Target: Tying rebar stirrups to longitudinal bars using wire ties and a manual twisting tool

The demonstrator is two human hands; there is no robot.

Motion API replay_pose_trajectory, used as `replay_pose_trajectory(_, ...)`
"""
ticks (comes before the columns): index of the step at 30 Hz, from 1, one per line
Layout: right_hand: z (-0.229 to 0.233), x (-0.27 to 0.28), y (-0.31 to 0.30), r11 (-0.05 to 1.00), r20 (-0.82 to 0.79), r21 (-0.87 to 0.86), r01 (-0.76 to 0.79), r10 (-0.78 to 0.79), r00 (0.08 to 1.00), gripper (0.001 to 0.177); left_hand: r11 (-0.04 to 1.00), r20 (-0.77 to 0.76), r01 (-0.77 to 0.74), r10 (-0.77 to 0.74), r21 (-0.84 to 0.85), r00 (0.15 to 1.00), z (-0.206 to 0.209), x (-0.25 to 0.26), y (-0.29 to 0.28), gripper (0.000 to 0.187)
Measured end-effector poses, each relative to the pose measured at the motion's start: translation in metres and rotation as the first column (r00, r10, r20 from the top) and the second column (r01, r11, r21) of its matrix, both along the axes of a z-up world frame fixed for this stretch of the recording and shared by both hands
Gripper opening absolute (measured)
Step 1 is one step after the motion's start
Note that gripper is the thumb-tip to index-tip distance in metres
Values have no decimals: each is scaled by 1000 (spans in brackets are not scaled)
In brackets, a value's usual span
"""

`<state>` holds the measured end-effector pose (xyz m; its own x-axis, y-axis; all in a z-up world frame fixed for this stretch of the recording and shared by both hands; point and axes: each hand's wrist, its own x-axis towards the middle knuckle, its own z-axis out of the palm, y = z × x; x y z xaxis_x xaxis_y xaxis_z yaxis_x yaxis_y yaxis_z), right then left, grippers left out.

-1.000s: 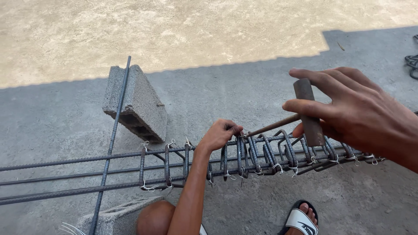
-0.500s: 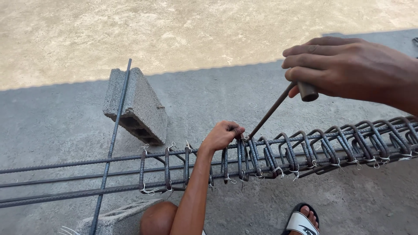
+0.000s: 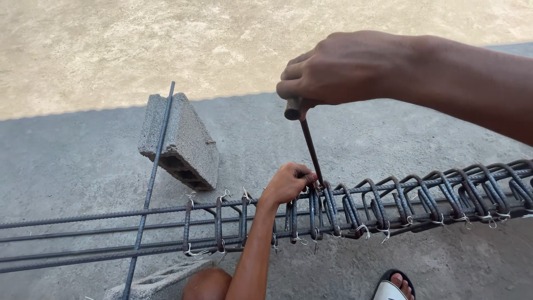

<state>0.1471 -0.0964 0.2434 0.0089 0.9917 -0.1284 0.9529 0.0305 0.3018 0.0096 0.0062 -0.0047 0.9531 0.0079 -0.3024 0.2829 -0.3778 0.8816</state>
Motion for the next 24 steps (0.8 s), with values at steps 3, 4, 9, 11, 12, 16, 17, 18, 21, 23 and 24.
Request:
replay_pose_trajectory(3,2,17,-7,981,-118,6,192,-189,975,17,997,-1,-68,68,38,998,8,-8,-6,19)
replay_pose_trajectory(4,-2,24,-15,983,-124,4,182,-180,976,17,996,-7,-78,78,37,997,3,-8,-6,19)
replay_pose_trajectory(9,-25,64,-53,918,-159,68,392,-378,912,30,998,-58,-69,69,-7,996,2,-5,-8,31)
replay_pose_trajectory(11,-46,85,-58,912,-197,89,401,-379,904,30,998,-46,-69,68,-14,997,-1,-7,-9,29)
replay_pose_trajectory(12,-54,97,-62,901,-233,118,417,-383,894,31,998,-28,-62,61,-14,998,-1,-5,-9,27)
replay_pose_trajectory(16,-54,98,-76,896,-278,147,420,-370,886,32,995,50,-95,95,1,994,2,-8,-12,22)
replay_pose_trajectory(17,-52,95,-83,912,-264,170,374,-323,909,30,990,109,-139,137,11,984,5,-10,-14,19)
replay_pose_trajectory(18,-53,90,-92,927,-254,184,327,-277,927,28,983,160,-184,180,13,971,5,-14,-18,17)
replay_pose_trajectory(21,-47,60,-119,902,-225,239,360,-309,924,29,978,125,-208,204,19,971,-1,-11,-21,17)
replay_pose_trajectory(23,-53,50,-132,890,-232,263,373,-317,920,25,978,119,-207,203,30,972,-2,-10,-23,19)
replay_pose_trajectory(24,-56,45,-135,881,-237,290,375,-313,920,21,975,116,-219,213,43,970,-2,-10,-22,21)
